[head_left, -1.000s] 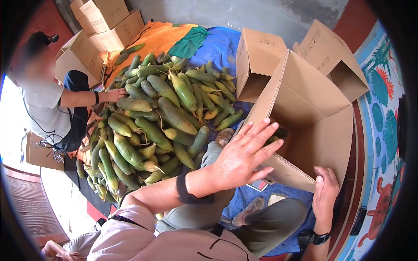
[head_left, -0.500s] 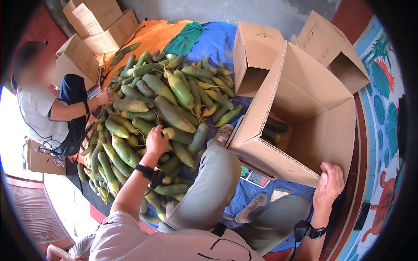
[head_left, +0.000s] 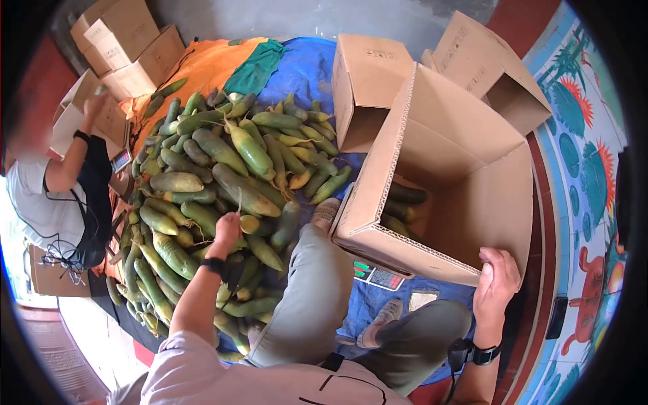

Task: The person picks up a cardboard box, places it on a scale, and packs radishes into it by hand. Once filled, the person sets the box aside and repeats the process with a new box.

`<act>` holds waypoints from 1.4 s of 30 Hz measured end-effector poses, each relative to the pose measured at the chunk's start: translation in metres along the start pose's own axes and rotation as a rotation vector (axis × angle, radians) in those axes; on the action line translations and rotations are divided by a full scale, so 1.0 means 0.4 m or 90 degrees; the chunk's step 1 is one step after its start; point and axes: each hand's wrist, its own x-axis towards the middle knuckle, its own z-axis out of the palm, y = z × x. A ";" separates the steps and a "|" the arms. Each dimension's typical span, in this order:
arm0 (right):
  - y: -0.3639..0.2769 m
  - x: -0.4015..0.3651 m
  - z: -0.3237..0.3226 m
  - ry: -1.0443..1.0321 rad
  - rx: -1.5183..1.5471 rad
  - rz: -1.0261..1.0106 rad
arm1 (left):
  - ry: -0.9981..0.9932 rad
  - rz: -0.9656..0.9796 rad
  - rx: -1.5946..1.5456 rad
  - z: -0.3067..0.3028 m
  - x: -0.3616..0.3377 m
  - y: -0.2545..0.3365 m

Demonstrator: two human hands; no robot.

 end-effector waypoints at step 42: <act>0.119 0.138 -0.007 -0.721 -0.138 0.037 | -0.062 0.925 0.173 0.030 -0.535 0.752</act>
